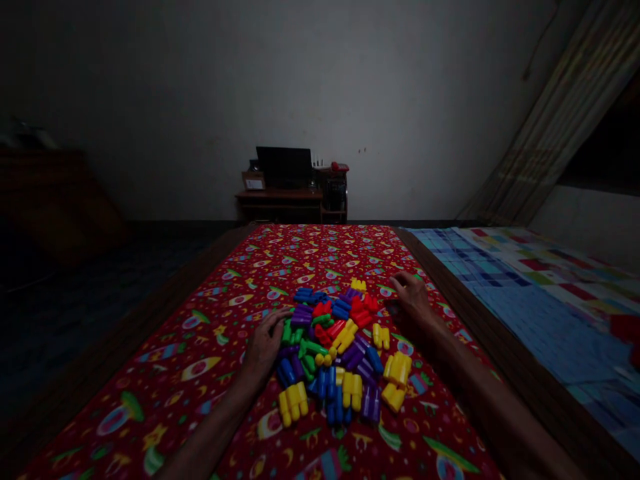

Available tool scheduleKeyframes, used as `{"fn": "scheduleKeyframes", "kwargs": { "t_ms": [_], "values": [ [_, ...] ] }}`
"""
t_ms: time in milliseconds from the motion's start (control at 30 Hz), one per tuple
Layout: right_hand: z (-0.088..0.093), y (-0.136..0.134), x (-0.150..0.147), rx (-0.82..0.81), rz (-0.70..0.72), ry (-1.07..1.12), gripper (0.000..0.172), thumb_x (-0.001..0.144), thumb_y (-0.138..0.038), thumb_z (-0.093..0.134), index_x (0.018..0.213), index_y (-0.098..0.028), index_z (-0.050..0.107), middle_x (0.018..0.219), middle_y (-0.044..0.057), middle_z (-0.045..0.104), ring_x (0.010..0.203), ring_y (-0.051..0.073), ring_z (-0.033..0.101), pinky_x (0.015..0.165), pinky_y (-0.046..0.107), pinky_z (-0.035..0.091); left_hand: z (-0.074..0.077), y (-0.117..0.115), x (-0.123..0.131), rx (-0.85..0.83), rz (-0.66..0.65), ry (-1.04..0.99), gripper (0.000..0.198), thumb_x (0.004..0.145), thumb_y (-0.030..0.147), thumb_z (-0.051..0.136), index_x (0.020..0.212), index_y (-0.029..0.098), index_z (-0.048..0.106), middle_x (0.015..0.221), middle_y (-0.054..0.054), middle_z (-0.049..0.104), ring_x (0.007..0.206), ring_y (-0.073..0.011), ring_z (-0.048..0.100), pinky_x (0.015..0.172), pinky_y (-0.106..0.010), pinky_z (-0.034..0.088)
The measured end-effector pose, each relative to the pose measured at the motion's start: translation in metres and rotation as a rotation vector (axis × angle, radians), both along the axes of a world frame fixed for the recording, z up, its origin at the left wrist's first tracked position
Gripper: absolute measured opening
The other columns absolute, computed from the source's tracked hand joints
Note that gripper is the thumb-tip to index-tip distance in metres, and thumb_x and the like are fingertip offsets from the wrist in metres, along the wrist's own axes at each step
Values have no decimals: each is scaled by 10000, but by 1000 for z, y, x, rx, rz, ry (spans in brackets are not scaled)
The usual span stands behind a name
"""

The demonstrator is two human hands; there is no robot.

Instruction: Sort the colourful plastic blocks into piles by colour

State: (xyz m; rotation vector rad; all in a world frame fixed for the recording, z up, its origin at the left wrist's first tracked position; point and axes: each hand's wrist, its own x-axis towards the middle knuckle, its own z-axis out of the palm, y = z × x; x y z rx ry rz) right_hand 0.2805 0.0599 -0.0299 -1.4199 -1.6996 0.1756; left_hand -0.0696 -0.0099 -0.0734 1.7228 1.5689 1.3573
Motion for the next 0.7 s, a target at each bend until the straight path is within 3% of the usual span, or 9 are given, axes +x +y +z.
{"fn": "scheduleKeyframes", "kwargs": {
  "t_ms": [67, 133, 200, 300, 400, 533, 700],
  "values": [
    [12, -17, -39, -14, 329, 8, 265, 912, -358, 484, 845, -187, 675, 804, 50, 701, 728, 174, 627, 672, 274, 456, 1, -1, 1, 9, 2, -2, 316, 815, 371, 472, 926, 200, 712, 1134, -85, 703, 1117, -254, 617, 1028, -428, 449],
    [19, -34, -77, 4, 610, -85, 221, 912, -348, 532, 985, -197, 676, 945, 60, 703, 831, 170, 629, 721, 268, 466, 1, -3, 2, 3, 0, 1, 314, 823, 367, 474, 942, 200, 712, 1140, -82, 700, 1117, -249, 615, 1030, -426, 447],
    [18, -47, -105, 15, 769, -264, 216, 916, -317, 551, 1051, -190, 661, 1029, 88, 683, 907, 183, 604, 755, 280, 457, 2, -4, 2, -5, 1, 6, 316, 826, 368, 475, 951, 200, 711, 1141, -82, 698, 1117, -248, 613, 1028, -428, 448],
    [12, -54, -122, 6, 768, -438, 175, 929, -210, 503, 979, -157, 662, 964, 107, 670, 883, 187, 571, 754, 288, 434, 1, -4, 2, -13, 3, 3, 326, 824, 386, 473, 939, 194, 711, 1138, -91, 697, 1119, -255, 611, 1026, -432, 448],
    [12, -51, -116, -28, 810, -458, 170, 869, -108, 520, 965, -148, 654, 930, 91, 665, 843, 178, 573, 752, 276, 427, 1, -3, 1, -20, -8, -11, 331, 826, 399, 468, 931, 195, 707, 1140, -89, 694, 1121, -256, 607, 1029, -425, 444],
    [21, -53, -105, -53, 928, -476, 368, 780, -55, 574, 1127, -164, 630, 1064, 93, 673, 962, 195, 599, 811, 276, 432, 4, -4, 4, -26, -32, 28, 374, 848, 414, 431, 997, 190, 691, 1155, -98, 678, 1136, -259, 594, 1043, -438, 430],
    [10, -59, -115, -55, 811, -405, 246, 833, -46, 521, 986, -168, 671, 923, 71, 699, 842, 158, 624, 737, 240, 438, 5, -9, 15, 70, -162, 218, 465, 822, 457, 496, 1186, 190, 608, 1323, -121, 576, 1288, -284, 470, 1117, -488, 340]
  ]
}}
